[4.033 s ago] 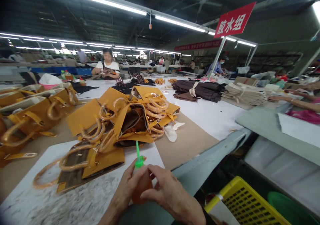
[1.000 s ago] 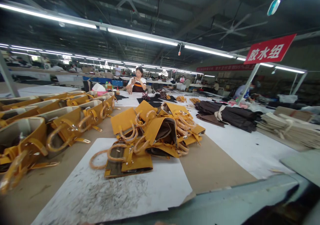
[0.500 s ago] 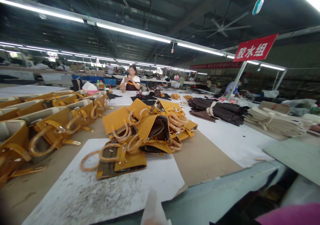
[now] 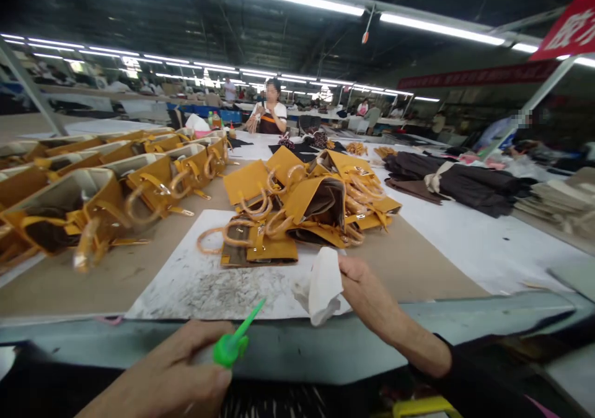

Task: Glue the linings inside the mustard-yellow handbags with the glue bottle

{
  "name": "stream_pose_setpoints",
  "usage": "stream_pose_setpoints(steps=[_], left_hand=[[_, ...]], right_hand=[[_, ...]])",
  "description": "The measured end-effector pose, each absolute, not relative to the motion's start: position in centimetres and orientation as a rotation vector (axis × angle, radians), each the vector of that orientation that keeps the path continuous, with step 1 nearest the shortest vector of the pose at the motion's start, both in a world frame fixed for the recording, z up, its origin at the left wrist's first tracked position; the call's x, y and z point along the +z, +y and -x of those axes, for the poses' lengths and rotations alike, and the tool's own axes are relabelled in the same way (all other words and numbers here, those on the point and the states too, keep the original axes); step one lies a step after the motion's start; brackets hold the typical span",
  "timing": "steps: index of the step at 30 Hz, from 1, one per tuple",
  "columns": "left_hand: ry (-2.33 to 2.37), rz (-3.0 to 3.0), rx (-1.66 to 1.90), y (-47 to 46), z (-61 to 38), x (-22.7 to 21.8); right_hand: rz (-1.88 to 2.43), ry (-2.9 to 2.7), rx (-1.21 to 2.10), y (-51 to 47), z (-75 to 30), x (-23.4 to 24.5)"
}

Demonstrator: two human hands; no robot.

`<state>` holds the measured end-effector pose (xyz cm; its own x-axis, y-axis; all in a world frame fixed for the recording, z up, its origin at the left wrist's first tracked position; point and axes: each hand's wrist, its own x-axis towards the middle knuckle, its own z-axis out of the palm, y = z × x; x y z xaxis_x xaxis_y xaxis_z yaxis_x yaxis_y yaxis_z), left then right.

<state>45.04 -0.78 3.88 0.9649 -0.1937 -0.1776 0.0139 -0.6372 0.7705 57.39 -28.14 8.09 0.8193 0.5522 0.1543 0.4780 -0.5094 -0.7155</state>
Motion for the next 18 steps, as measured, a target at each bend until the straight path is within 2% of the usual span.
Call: stream_pose_setpoints(steps=[1,5,7,12,18], left_hand=[[-0.072,-2.163,-0.420,-1.6,-45.6,4.5],[-0.127,-2.108,-0.497,-3.6,-47.8,5.6],[-0.163,-2.110,-0.504,-3.9,-48.2,5.4],[-0.146,-2.236,-0.388,-4.6,-48.5,4.1],[-0.158,-2.453,-0.203,-5.3,-48.8,3.0]], right_hand=[[2.093,-0.637,0.205,-27.8,-57.6,7.5],[1.851,-0.417,0.442,-27.5,-57.7,6.4],[1.904,-0.473,0.410,-27.7,-57.5,6.6],[2.141,-0.902,0.092,-27.3,-57.4,7.4],[2.208,-0.925,0.102,-26.1,-56.6,6.8]])
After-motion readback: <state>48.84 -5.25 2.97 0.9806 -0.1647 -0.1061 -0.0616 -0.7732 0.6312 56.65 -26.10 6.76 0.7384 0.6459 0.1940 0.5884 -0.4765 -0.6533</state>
